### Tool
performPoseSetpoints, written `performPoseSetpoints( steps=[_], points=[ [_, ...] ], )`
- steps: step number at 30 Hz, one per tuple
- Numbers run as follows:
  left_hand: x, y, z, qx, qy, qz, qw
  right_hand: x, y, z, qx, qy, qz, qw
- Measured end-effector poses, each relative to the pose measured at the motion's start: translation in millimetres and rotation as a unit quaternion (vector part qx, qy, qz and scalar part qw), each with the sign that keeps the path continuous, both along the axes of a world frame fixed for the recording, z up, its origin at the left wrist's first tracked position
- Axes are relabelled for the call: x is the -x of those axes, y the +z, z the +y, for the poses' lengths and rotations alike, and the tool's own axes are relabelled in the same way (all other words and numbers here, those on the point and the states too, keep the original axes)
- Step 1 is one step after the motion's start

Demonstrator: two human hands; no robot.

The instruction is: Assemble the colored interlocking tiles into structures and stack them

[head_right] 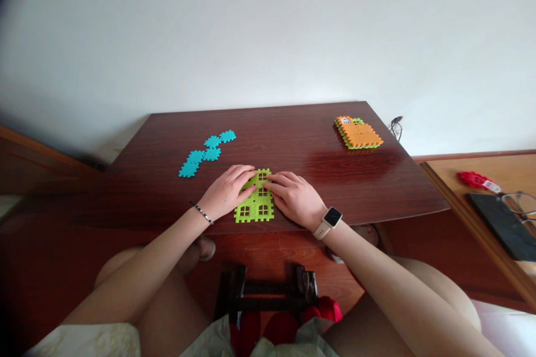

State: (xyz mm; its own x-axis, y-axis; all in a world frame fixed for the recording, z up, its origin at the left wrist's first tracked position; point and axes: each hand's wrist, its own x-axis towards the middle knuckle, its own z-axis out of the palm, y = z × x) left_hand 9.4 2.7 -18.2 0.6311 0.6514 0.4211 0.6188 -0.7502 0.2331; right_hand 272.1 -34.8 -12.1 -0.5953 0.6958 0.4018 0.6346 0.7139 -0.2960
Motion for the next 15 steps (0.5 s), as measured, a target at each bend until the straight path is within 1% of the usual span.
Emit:
performPoseSetpoints(
  steps=[5, 12, 15],
  points=[
    [1.1, -2.6, -1.0, -0.001, 0.005, 0.0, 1.0, -0.8, -0.5, -1.9, 0.005, -0.03, 0.018, 0.999],
    [0.7, -1.6, -2.2, 0.01, 0.011, -0.009, 1.0, 0.9, 0.6, -3.7, 0.001, -0.039, -0.001, 0.999],
    [1.4, -3.0, -2.1, 0.011, 0.011, -0.014, 1.0, 1.6, 2.2, -5.4, 0.014, -0.035, 0.003, 0.999]
  ],
)
